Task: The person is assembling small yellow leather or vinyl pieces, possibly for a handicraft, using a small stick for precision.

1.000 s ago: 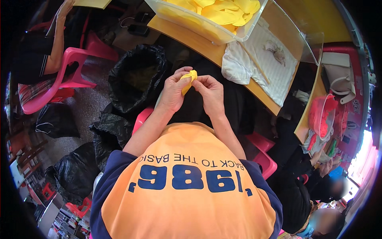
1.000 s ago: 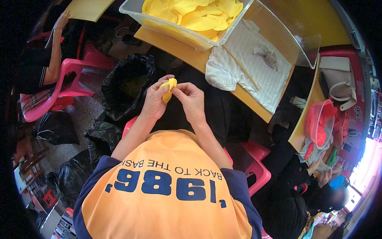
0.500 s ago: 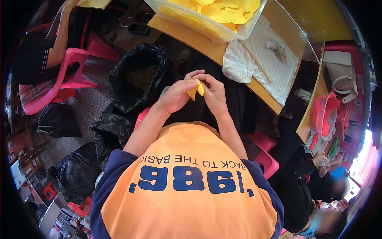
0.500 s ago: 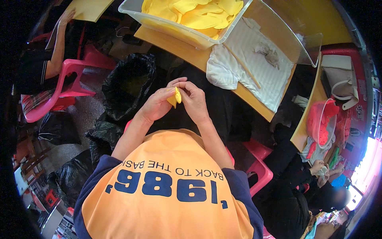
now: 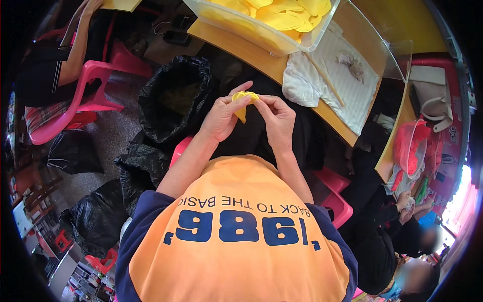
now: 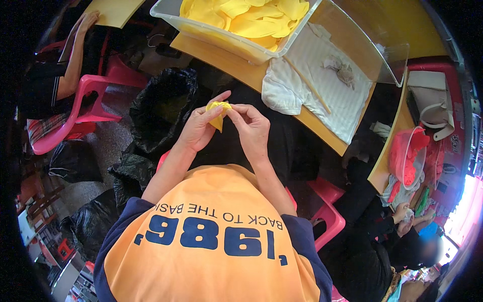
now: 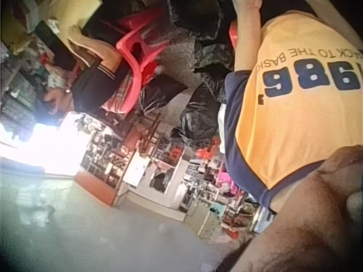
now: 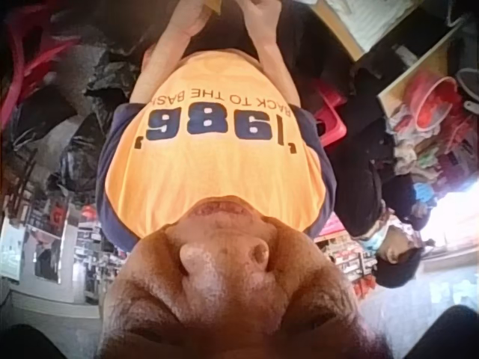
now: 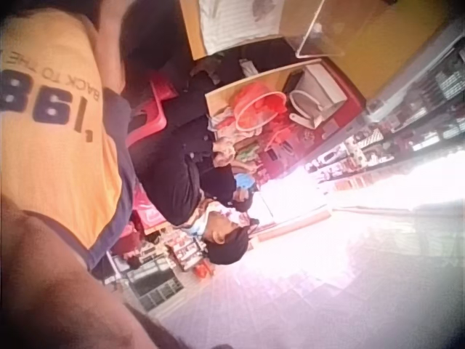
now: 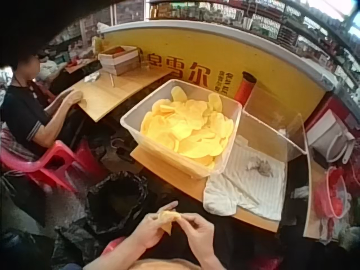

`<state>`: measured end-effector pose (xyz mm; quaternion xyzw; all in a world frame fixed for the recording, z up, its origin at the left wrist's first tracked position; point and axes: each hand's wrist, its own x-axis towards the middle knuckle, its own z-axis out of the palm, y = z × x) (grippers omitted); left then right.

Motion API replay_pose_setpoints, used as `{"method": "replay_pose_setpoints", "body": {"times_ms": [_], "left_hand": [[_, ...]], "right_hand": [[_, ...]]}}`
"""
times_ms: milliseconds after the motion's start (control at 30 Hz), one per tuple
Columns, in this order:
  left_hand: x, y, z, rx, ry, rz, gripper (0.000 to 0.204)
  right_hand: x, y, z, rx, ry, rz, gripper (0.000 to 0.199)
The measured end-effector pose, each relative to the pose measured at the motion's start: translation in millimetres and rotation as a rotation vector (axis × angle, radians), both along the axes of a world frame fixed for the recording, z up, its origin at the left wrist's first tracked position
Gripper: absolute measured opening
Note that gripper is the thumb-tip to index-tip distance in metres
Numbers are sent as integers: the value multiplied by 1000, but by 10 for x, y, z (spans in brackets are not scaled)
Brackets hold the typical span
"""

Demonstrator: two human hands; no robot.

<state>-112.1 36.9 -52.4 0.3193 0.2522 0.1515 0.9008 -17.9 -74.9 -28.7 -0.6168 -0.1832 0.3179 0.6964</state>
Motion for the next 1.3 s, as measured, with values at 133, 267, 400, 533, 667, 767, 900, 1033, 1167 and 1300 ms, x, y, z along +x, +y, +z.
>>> {"method": "replay_pose_setpoints", "body": {"times_ms": [133,267,400,533,667,767,900,1033,1167,1300], "left_hand": [[40,-58,-26,-55,27,82,24],[39,-42,0,-176,73,176,30],[27,-49,37,-165,33,122,29],[42,-89,77,-159,7,89,29],[44,-152,84,-172,18,142,30],[22,-145,-15,-237,22,168,29],[16,-125,-17,-544,-48,116,29],[28,-87,45,-665,-117,72,31],[49,-40,14,-526,-97,63,27],[57,24,30,-179,63,47,22]], "right_hand": [[-2,11,10,-67,-107,-53,14],[16,19,-21,-126,-175,-102,12],[50,63,11,-118,-215,-14,12],[36,74,-5,-166,-165,17,10],[25,72,-7,-154,-312,26,7],[35,58,-17,-143,-412,26,7],[48,56,2,-123,-254,60,7],[33,78,-54,-127,-191,48,8],[25,87,-135,-163,-292,106,9],[79,87,-131,-86,-182,35,11]]}}
